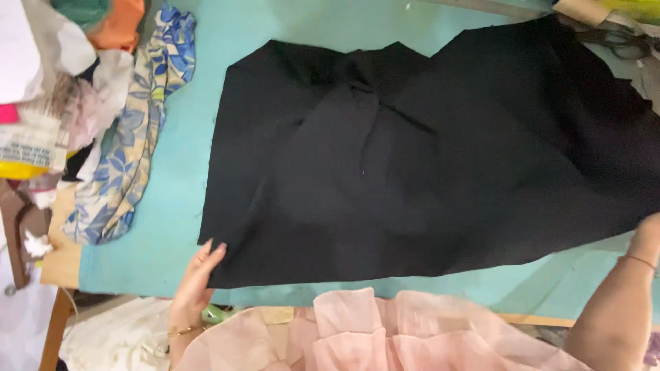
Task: Ironing a piece of black fabric on a work table with a steam iron.
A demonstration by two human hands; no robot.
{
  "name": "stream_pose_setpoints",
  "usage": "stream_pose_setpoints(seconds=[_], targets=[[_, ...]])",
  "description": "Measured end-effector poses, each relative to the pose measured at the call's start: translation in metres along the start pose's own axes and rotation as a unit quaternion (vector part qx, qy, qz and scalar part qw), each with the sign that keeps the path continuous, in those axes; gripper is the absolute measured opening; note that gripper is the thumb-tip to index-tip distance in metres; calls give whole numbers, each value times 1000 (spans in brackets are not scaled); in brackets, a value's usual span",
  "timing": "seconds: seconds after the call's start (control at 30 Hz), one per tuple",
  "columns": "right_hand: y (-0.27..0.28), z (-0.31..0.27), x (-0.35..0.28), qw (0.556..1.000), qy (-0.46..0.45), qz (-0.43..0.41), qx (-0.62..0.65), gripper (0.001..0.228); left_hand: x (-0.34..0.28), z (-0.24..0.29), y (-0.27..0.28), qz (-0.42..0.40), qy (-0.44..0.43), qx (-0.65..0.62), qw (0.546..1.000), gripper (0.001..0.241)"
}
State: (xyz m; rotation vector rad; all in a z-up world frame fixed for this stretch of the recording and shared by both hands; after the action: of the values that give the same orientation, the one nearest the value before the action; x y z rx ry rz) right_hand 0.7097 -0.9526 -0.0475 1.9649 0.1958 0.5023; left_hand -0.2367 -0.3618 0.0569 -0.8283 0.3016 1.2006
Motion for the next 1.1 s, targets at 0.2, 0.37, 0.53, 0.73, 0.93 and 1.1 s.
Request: stream_pose_setpoints(seconds=[0.2,0.37,0.53,0.73,0.93,1.1], targets=[[19,-268,-15,945,203,201,-161,36,-3,-44,15,20,-82,64,994,44],[18,-509,-69,926,375,46,-16,33,-2,-53,-44,68,-146,182,970,43],[0,-648,-125,869,479,-95,80,47,-40,-73,-116,-62,-206,462,861,41],[-20,-707,-158,835,505,-140,166,54,-97,-58,-182,-433,-155,389,798,32],[-68,-695,-162,852,488,-182,59,52,-43,-39,-153,-367,-134,350,851,39],[-59,-733,-187,865,480,-115,87,65,24,24,-151,-162,-274,461,828,29]])
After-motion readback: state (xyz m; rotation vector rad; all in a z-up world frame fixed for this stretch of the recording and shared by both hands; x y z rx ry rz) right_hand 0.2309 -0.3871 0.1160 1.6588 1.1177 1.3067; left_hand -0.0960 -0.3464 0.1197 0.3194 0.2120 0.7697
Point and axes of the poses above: each hand's wrist, its own x-axis towards the middle knuckle, its own y-axis out of the back of the hand, z = x × y, the point moved 2 cm from there along x, towards the middle knuckle, and after that the axes turned 8 degrees about -x, right-handed, at the moved point
